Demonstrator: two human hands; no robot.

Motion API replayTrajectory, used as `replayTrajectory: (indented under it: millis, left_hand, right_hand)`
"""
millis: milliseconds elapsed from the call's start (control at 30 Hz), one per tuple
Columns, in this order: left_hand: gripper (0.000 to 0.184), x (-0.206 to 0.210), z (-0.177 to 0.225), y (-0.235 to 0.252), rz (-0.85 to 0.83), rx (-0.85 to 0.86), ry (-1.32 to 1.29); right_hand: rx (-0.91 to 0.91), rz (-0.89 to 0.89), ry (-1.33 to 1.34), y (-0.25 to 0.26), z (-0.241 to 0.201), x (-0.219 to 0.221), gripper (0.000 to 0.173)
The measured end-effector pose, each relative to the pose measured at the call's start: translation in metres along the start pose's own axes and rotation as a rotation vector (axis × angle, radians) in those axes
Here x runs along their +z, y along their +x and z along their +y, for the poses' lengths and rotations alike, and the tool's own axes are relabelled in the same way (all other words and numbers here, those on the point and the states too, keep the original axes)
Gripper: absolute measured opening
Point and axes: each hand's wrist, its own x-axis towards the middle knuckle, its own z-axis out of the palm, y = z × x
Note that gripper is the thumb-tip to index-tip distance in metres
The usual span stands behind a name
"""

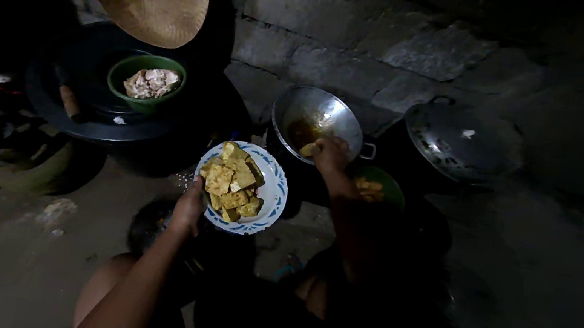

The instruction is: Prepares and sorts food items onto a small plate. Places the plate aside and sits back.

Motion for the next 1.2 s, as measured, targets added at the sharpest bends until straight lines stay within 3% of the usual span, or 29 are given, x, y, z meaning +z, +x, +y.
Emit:
replayTrajectory:
  millis: [100,167,300,400,567,733,900,1033,1133,1200]
  left_hand:
    - [0.056,-0.007,-0.001,0.005,-0.002,0.011,-0.009]
    - [0.056,-0.006,0.002,0.004,0.013,-0.001,-0.032]
    - [0.057,-0.004,0.000,0.002,0.006,0.019,-0.034]
    - [0.057,0.004,0.000,-0.002,0.033,0.041,-0.035]
    - [0.056,0.007,-0.005,-0.005,0.026,0.074,-0.035]
    - [0.056,0.010,-0.006,-0.006,0.040,0.083,0.026]
    - [0.055,0.013,0.000,-0.006,0.047,0.049,-0.078]
    - [0.055,0.008,-0.001,0.002,0.053,0.020,-0.141]
    - [0.056,0.004,0.003,0.004,0.068,0.003,-0.144]
    - [0.057,0.002,0.004,0.005,0.074,-0.006,-0.158]
  right_hand:
    - [-0.014,0.057,0.069,-0.014,-0.011,-0.007,0.032]
    - [-0.159,0.070,0.163,-0.058,-0.037,-0.033,0.030]
    - [-0.452,-0.204,0.123,-0.130,-0.080,-0.043,0.023]
    - [-0.421,-0.452,-0.042,-0.167,-0.096,-0.029,0.043]
    - [-0.288,-0.443,-0.028,-0.189,-0.101,-0.018,0.044]
    - [-0.300,-0.511,-0.040,-0.185,-0.101,-0.023,0.042]
    - [-0.324,-0.548,0.056,-0.150,-0.087,-0.069,0.040]
    - [-0.213,-0.344,0.169,-0.096,-0.048,-0.073,0.034]
    - [-0.161,-0.156,0.082,-0.075,-0.032,-0.060,0.035]
    - [-0.106,-0.123,0.023,-0.058,-0.025,-0.042,0.037]
